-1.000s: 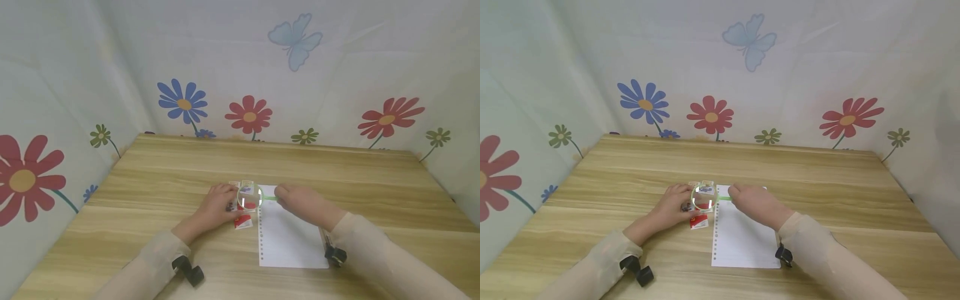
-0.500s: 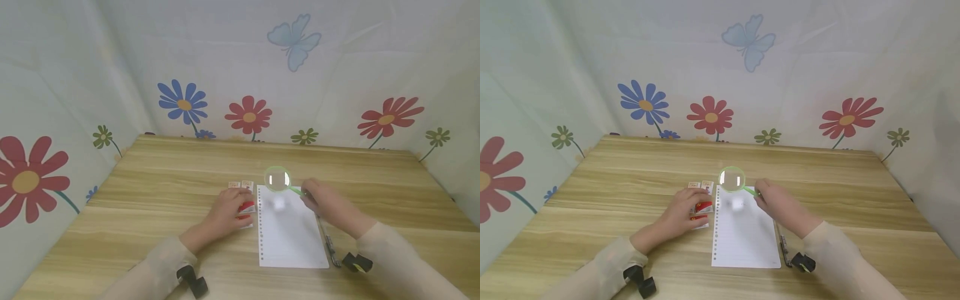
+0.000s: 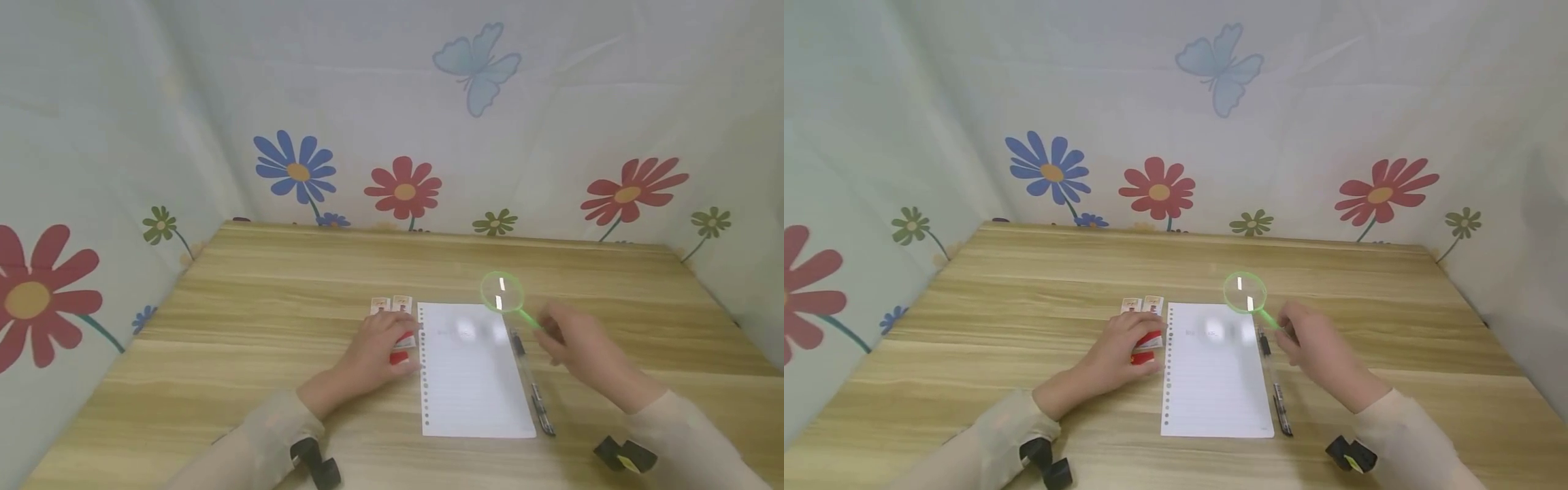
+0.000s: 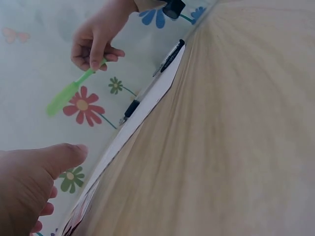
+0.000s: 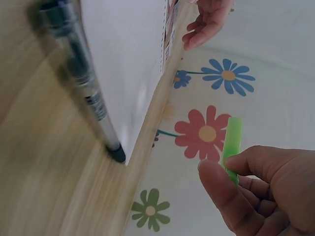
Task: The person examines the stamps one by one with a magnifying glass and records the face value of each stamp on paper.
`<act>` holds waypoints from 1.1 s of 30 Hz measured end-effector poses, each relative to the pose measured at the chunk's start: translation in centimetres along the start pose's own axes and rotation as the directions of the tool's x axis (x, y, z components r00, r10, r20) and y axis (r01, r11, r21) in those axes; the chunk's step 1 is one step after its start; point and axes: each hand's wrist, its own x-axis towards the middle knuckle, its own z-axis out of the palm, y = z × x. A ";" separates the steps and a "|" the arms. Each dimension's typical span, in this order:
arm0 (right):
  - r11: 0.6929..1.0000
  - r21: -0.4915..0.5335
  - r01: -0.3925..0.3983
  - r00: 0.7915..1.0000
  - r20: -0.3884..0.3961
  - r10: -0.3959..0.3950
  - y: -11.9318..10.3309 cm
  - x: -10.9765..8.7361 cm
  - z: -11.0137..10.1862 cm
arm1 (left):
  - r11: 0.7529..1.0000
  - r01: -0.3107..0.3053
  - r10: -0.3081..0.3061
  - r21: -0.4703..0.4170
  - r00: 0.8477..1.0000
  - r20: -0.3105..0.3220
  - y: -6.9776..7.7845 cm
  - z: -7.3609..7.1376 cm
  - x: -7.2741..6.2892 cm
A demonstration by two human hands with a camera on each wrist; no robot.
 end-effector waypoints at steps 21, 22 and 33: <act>0.988 0.008 -0.153 0.988 0.010 0.153 3.6 -3.6 0.6 | 0.999 0.048 -0.051 0.024 0.989 0.136 0.0 0.0 1.0; 0.987 0.001 -0.158 0.987 0.010 0.158 3.7 -3.7 0.6 | 0.998 0.050 -0.053 0.029 0.989 0.141 -0.1 0.0 1.0; 0.970 -0.026 -0.241 0.970 0.037 0.242 5.0 -4.4 1.3 | 0.998 0.055 -0.060 0.039 0.986 0.158 -0.5 0.5 1.2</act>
